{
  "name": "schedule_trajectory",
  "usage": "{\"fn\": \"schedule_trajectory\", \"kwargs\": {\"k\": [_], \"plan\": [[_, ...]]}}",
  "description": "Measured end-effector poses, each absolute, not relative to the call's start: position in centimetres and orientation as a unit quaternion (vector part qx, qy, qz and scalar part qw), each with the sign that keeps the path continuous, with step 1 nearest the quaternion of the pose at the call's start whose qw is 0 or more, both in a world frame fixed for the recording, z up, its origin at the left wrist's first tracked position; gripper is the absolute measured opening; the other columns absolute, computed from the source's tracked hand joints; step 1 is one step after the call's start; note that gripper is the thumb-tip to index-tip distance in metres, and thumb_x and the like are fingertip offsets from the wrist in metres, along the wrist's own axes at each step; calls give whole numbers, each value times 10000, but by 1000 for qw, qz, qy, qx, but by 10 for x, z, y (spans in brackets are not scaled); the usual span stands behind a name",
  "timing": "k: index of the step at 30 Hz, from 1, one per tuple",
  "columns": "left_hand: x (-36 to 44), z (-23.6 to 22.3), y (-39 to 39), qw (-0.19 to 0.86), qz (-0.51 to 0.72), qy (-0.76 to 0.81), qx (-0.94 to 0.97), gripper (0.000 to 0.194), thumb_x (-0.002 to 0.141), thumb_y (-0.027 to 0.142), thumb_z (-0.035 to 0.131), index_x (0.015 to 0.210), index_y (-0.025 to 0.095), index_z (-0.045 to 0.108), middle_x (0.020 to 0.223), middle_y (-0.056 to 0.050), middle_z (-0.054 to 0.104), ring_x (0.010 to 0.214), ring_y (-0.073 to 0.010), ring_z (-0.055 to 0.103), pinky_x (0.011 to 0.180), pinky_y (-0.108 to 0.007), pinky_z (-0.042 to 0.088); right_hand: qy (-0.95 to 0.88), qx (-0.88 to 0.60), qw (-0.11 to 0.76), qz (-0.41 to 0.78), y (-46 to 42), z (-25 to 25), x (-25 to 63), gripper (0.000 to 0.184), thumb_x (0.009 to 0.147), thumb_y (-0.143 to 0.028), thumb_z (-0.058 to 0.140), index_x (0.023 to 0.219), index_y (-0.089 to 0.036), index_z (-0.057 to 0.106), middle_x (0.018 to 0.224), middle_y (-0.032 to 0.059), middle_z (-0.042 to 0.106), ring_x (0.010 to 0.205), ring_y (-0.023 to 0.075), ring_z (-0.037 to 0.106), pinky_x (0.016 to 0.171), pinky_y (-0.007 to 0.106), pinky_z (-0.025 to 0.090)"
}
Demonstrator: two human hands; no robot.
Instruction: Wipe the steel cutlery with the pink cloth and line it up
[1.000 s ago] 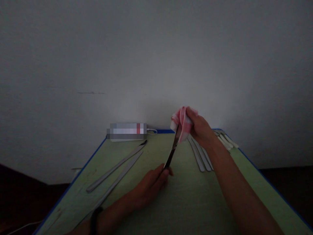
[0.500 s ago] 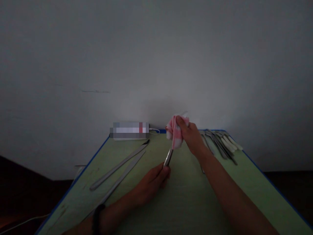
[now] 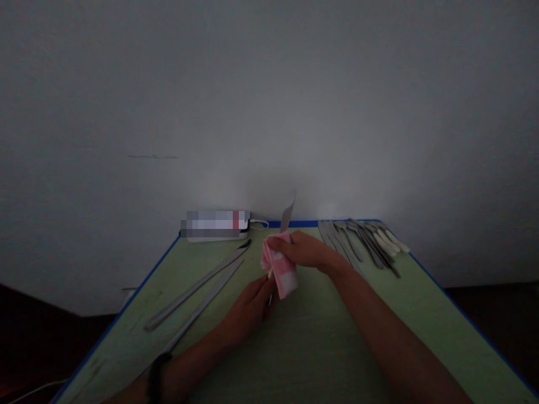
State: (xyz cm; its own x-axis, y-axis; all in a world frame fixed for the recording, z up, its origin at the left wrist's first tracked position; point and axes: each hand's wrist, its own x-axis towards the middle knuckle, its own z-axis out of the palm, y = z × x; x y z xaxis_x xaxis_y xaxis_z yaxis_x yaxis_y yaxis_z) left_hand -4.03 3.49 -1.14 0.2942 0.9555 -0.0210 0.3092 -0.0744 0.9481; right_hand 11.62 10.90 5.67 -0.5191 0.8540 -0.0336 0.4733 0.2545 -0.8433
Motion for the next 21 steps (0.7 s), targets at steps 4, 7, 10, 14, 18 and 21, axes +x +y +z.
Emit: {"fn": "schedule_trajectory", "kwargs": {"k": [4,7,10,14,18,21], "plan": [[-42,-13,37,537,321,475,619,472,884,527,307,556,199,397,477,60,355,446,-99,326,471,-232,290,-761,-471,195,400,109,67,123,537,786,-638,441,661,-149,623,612,23,572,558,120,471,535,242,346],[-41,-11,35,540,301,477,625,515,884,567,280,546,197,398,468,60,362,444,-101,337,469,-237,287,-757,-473,230,387,110,72,126,546,800,-627,425,660,-137,621,600,20,566,545,114,461,532,242,346],[-39,-5,30,495,270,504,654,507,874,585,300,586,189,431,523,47,410,490,-109,377,491,-239,301,-734,-484,303,368,114,74,129,547,806,-619,417,666,-131,621,596,19,561,555,118,471,538,241,351],[-36,-2,26,455,241,506,692,477,892,554,298,614,188,423,551,51,402,509,-105,377,498,-236,286,-677,-515,405,335,120,76,139,582,777,-659,423,636,-126,611,577,31,564,545,125,488,524,243,351],[-37,-7,27,428,224,493,724,458,908,526,304,621,186,412,556,60,372,517,-100,370,500,-231,265,-596,-527,532,289,129,73,150,585,758,-669,441,631,-126,617,528,24,556,517,127,498,522,242,371],[-38,-7,27,416,216,483,740,447,916,507,302,630,183,416,560,61,365,525,-99,374,510,-230,265,-538,-529,604,257,133,70,155,578,763,-663,435,594,-137,604,477,12,535,486,124,493,498,234,375]]}}
